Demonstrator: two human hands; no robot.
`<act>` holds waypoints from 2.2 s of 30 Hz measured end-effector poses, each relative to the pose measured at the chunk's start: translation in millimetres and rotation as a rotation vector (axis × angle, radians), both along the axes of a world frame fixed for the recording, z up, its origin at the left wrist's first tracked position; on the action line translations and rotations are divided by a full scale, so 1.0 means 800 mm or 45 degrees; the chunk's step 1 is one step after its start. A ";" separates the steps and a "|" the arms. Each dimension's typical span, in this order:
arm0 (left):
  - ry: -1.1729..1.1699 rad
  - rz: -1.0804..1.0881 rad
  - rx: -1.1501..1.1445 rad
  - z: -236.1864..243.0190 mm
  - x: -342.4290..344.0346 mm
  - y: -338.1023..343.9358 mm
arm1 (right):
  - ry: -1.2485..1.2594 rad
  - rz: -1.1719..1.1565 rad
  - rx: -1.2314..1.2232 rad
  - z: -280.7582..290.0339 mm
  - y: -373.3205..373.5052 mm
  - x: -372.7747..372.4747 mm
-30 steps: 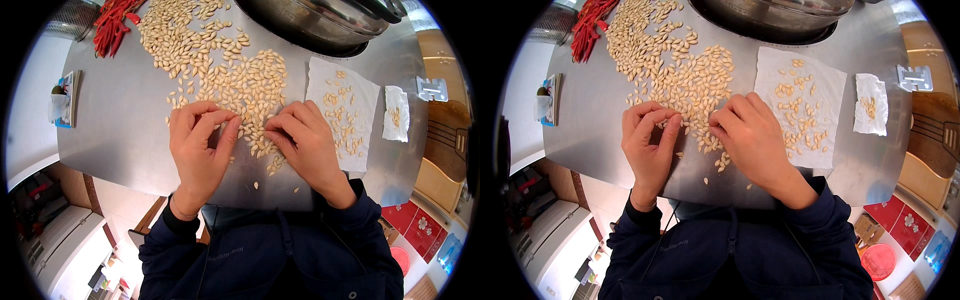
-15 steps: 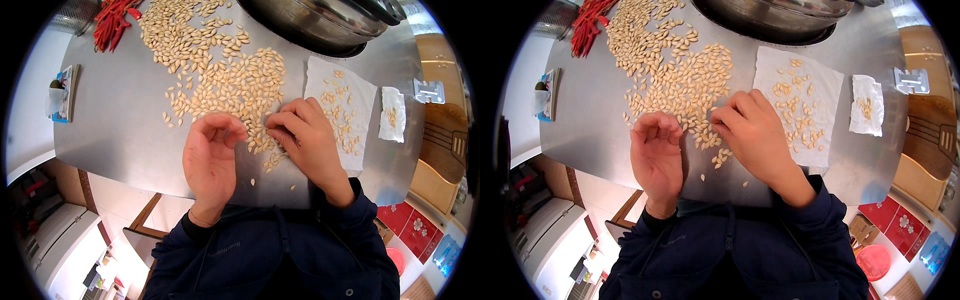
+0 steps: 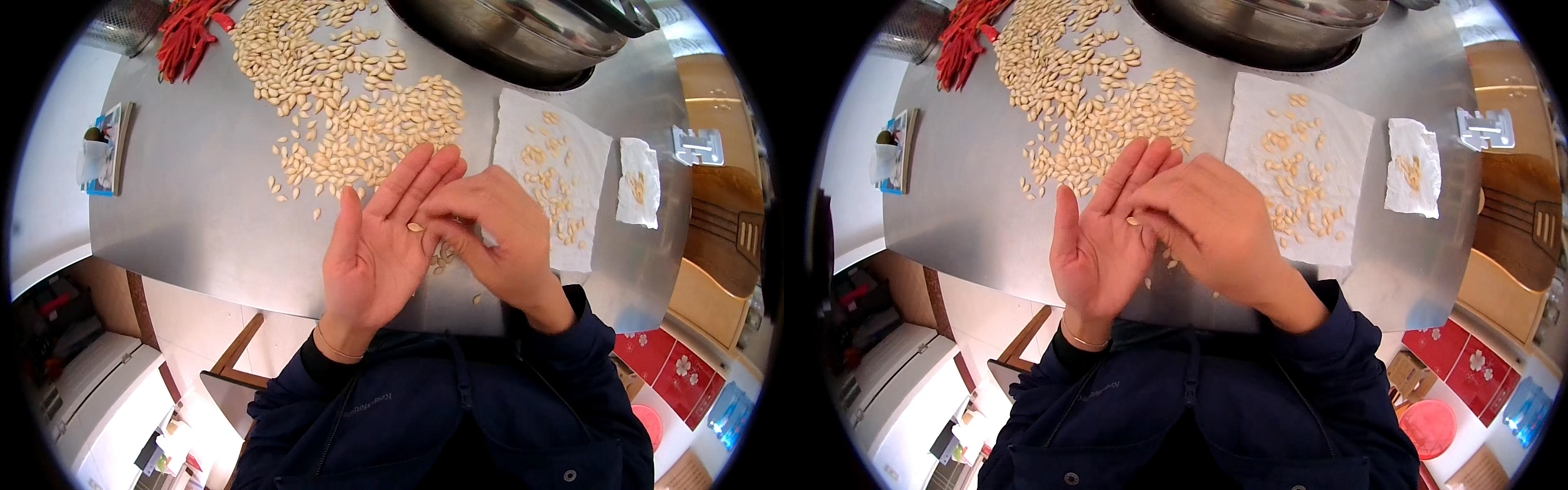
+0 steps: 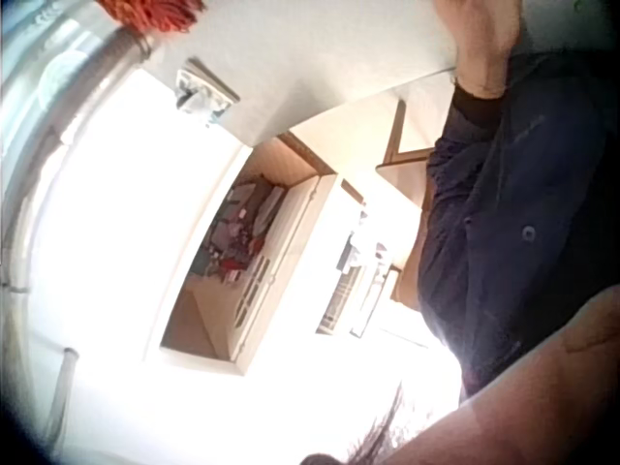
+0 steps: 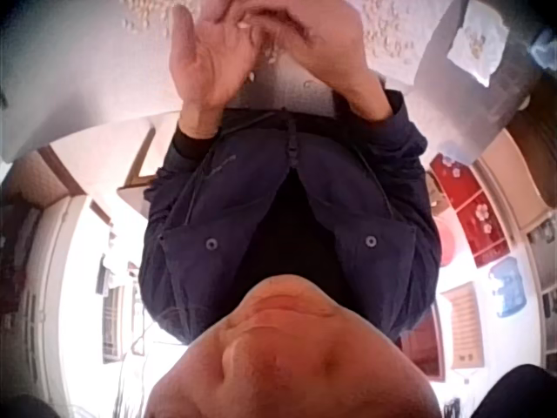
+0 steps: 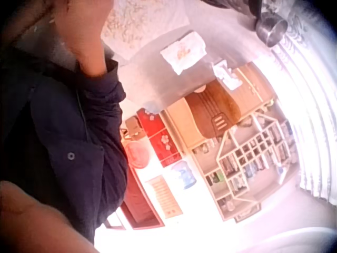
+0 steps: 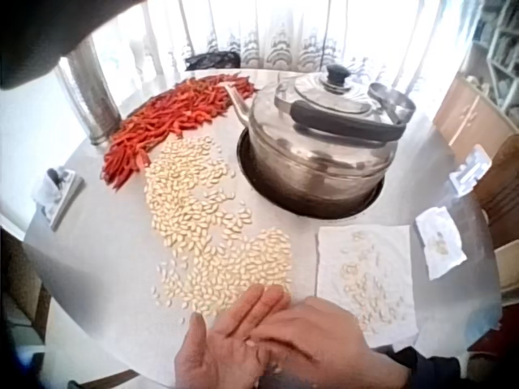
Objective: The person sits at a table and peels pistachios by hand. They pick up individual nuts from a pile on a paper towel, remove the shells, and place the kernels into a separate pile. Dried red chilies and a metal kettle are visible on the table nearby.
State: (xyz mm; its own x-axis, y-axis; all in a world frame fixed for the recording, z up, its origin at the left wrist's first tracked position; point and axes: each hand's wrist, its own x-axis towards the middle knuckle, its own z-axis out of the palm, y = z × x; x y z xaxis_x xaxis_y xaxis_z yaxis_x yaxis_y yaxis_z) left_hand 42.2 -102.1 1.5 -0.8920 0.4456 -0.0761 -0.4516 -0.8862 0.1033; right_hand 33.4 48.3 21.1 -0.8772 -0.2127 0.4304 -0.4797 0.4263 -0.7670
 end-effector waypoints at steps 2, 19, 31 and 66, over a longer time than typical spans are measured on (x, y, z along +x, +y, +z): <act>-0.153 0.007 0.273 -0.003 -0.002 -0.005 | -0.134 -0.134 -0.063 0.002 0.004 0.002; 0.011 0.227 0.082 -0.004 -0.007 -0.019 | 0.049 -0.188 0.565 -0.019 0.009 -0.003; -0.140 0.127 0.174 -0.002 -0.009 -0.022 | -0.176 -0.114 -0.080 0.003 0.004 -0.002; 0.033 0.152 -0.016 -0.020 -0.006 -0.040 | 0.011 -0.045 0.467 -0.011 0.008 -0.002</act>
State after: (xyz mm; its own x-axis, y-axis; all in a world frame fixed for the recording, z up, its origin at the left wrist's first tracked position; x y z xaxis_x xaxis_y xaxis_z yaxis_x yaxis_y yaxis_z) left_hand 37.0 -134.0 -14.3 -0.9403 0.3353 -0.0575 -0.3400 -0.9321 0.1246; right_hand 31.5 54.8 12.4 -0.8832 -0.3241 0.3389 -0.4660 0.6882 -0.5561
